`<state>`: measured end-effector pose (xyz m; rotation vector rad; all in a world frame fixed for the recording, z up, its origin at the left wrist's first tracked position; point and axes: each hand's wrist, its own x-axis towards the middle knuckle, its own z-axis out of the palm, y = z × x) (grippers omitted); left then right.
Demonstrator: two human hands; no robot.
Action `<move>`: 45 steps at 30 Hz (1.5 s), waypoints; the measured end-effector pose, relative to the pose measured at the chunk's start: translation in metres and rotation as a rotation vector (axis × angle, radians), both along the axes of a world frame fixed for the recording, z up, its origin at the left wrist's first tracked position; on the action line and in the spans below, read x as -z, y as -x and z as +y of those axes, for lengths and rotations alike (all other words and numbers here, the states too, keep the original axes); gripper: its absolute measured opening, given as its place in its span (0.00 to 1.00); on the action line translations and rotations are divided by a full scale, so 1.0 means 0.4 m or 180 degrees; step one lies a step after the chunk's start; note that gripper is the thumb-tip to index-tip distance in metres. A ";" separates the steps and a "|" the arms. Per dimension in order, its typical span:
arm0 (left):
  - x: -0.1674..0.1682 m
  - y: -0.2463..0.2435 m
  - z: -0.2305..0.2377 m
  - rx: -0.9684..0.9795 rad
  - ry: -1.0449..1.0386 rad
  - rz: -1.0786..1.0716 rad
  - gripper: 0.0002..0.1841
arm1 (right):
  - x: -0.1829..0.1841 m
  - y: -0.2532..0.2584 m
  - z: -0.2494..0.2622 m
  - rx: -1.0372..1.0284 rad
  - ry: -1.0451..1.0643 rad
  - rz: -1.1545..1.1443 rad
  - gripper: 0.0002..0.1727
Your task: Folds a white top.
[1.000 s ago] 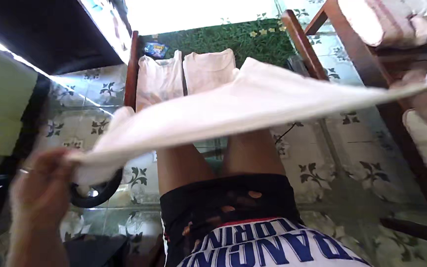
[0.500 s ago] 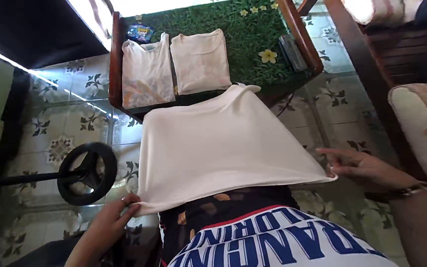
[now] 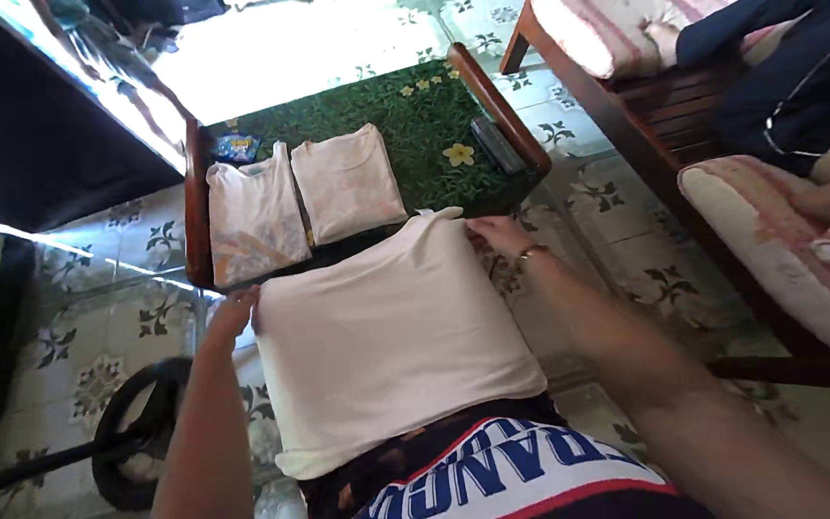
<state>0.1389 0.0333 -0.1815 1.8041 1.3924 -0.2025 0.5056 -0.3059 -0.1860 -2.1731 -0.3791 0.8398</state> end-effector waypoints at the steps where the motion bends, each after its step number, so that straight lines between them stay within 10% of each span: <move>1: 0.011 -0.027 0.003 -0.0102 0.0091 0.0116 0.36 | 0.018 -0.025 0.048 0.0194 0.0004 0.0008 0.28; 7: 0.048 -0.061 0.062 -0.0174 0.0304 0.0265 0.36 | 0.055 -0.107 0.168 0.0272 0.0173 0.0218 0.22; 21: 0.117 0.003 0.068 -0.1450 -0.0128 -0.1755 0.17 | 0.063 -0.151 0.183 0.1312 -0.1417 0.0091 0.14; 28: 0.114 -0.014 0.038 -0.1579 -0.0625 -0.1648 0.19 | 0.037 -0.192 0.229 0.0187 -0.0629 -0.0870 0.24; 34: 0.124 -0.017 0.034 -0.1914 -0.0987 -0.1787 0.18 | 0.079 -0.198 0.238 0.1206 -0.0927 0.0155 0.29; 45: 0.136 -0.029 0.043 -0.1547 -0.1211 -0.1299 0.19 | 0.116 -0.171 0.236 0.0579 -0.0197 -0.1301 0.21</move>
